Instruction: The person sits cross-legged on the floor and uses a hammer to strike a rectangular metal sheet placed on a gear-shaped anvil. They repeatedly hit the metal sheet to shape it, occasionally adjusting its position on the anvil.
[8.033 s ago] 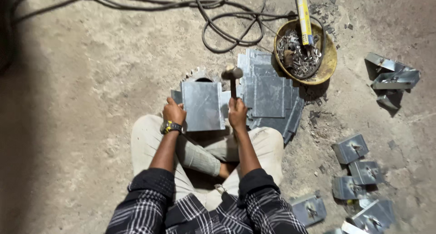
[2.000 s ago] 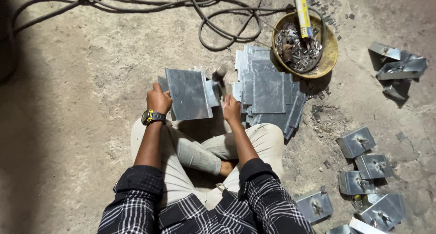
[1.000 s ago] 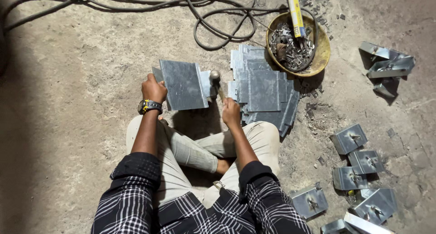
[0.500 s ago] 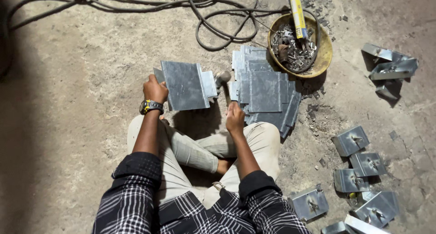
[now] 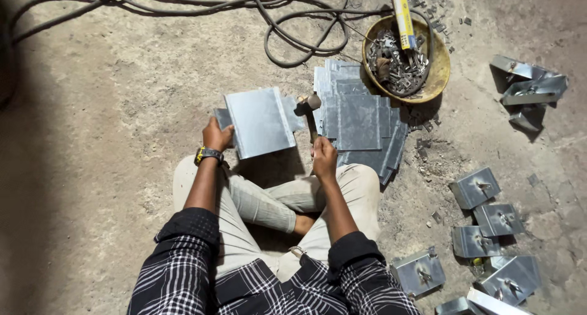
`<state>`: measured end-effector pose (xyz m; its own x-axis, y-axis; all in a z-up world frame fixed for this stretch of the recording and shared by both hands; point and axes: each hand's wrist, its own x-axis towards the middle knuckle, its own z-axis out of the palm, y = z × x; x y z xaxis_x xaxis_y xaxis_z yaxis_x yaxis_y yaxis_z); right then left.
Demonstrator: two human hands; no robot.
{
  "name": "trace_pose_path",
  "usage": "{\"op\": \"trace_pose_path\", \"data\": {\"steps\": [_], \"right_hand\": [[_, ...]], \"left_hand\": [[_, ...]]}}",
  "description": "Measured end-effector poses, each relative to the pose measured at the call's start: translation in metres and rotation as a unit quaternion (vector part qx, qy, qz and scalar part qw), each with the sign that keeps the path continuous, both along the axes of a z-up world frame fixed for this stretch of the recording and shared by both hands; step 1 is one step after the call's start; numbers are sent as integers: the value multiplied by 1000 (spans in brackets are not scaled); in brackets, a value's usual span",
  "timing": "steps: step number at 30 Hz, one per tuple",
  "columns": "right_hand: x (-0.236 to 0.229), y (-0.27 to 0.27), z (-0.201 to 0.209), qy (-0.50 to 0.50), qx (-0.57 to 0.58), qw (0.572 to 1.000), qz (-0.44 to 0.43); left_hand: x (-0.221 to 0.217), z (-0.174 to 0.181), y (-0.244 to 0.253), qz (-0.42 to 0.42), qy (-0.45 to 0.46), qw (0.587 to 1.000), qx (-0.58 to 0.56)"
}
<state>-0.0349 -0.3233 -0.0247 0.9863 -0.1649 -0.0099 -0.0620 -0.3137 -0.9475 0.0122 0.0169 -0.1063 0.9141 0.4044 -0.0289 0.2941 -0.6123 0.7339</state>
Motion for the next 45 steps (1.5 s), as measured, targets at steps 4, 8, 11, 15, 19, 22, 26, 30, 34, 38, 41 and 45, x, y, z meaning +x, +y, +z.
{"op": "trace_pose_path", "data": {"steps": [4,8,11,15,19,22,26,30,34,38,41,45], "right_hand": [[-4,6,47,-101,9,995,22],[-6,12,80,-91,66,994,6],[-11,10,85,-114,46,992,10],[-10,4,79,-138,31,990,1],[-9,-4,65,-106,175,978,-32],[-7,-17,58,-126,196,971,-50],[-4,-39,49,-86,193,974,-79],[-13,-57,28,-47,164,982,-81],[-17,-62,7,5,183,980,-72],[-5,-59,-7,-1,162,985,-62],[-11,-56,-19,19,167,984,-51],[-11,-50,-25,29,168,985,-37]], "left_hand": [[-10,-1,-21,-3,70,994,-86],[-16,10,-27,-27,28,996,-80],[-20,24,-26,-46,-47,995,-74],[-18,70,-35,-43,-88,987,-125],[-28,117,-49,-51,-183,977,-96],[-29,127,-42,-197,-244,949,34],[-18,96,-2,-380,-174,882,220],[-4,42,35,-419,-117,846,309],[2,22,40,-323,-22,849,417],[-3,46,19,-214,37,925,312],[-11,51,-24,-343,-129,905,215],[-4,39,-86,-408,-88,863,284]]}}
